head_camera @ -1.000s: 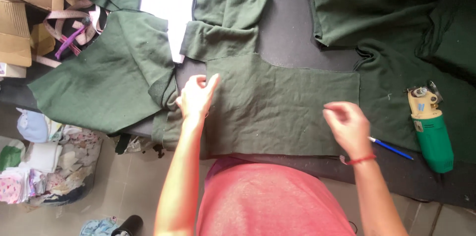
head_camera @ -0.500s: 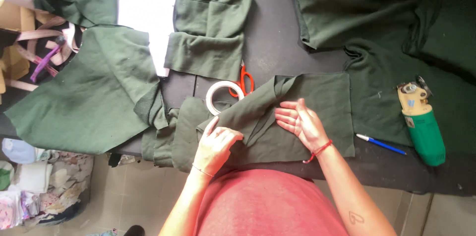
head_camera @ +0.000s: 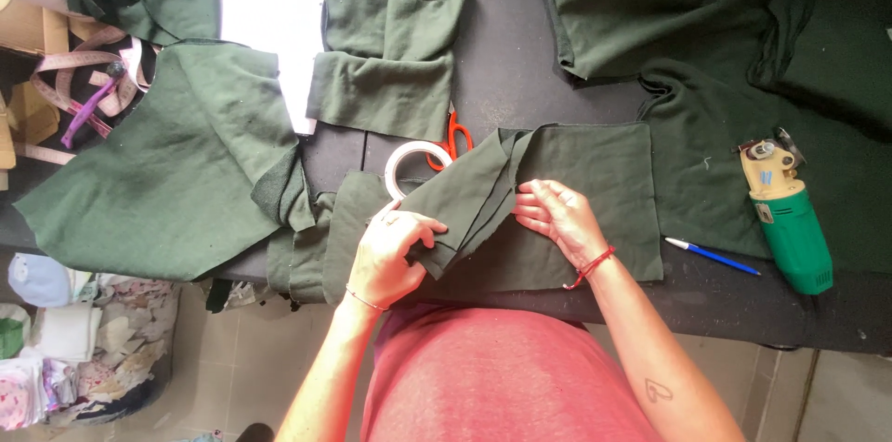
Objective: The person folds a green fabric garment on a table, aligns the edges, and places it on a stack. They repeat this process with additional garments, occasionally using a pen and tape roll to mark or secure the fabric.
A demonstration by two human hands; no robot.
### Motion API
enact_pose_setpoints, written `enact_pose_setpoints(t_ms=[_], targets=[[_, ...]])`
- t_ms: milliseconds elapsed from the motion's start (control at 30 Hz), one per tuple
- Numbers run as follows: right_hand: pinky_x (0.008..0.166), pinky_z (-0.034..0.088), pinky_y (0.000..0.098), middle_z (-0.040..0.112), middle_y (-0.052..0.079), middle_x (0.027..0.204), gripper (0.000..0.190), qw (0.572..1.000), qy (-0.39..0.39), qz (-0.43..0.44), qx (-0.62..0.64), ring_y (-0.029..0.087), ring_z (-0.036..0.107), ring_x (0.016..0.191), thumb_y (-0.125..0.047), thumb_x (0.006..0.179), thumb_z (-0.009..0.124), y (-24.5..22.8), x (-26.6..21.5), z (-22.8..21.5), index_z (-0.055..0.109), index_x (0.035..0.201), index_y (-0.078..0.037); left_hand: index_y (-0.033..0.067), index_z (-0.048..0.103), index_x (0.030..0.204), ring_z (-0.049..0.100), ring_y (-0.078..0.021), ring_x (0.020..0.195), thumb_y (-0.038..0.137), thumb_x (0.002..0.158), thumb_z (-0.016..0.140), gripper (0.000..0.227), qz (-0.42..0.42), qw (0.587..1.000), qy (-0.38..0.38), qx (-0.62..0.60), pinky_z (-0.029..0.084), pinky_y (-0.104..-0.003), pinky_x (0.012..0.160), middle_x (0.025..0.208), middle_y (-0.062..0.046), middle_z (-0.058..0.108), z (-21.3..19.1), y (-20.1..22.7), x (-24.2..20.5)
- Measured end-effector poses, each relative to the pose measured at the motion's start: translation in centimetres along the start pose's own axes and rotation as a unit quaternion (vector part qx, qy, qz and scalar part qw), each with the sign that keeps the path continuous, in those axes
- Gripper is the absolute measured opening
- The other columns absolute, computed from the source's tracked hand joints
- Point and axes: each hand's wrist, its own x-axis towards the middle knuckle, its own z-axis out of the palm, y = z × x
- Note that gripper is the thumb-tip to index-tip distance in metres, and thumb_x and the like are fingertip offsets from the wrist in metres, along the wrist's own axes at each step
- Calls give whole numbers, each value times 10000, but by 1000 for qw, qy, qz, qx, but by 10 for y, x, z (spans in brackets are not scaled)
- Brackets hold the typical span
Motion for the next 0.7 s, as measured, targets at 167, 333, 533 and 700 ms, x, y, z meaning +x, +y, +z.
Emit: enact_pose_setpoints(t_ms=[167,333,533,700], targets=[[674,537,276,633,167,858,345,996,-3,-16,-91,181,640,723,-182,766,647,3,-3,6,548,1030,18,205,512,679,548,-134,811,72,520,530,208,35,992,-86,86,216,-461,990,845,66,591,-6,7,4],[654,539,251,641,146,838,324,993,3,-12,-120,156,637,716,-151,754,655,3,-1,7,553,1016,10,233,529,814,504,-137,784,244,562,667,288,44,976,-45,208,181,-531,1007,840,57,532,24,-3,-3],[646,541,248,645,146,841,308,992,10,-5,-124,156,638,712,-156,752,659,-4,-4,11,570,997,7,190,504,710,484,-196,749,356,638,670,245,74,963,-75,247,177,-619,976,776,-1,485,35,-15,-8],[650,534,229,644,132,844,295,992,8,-5,-125,143,633,718,-132,751,654,-2,-5,10,565,997,3,215,503,675,491,-189,800,372,634,667,231,80,976,-109,172,188,-603,968,816,37,507,3,-5,-2]])
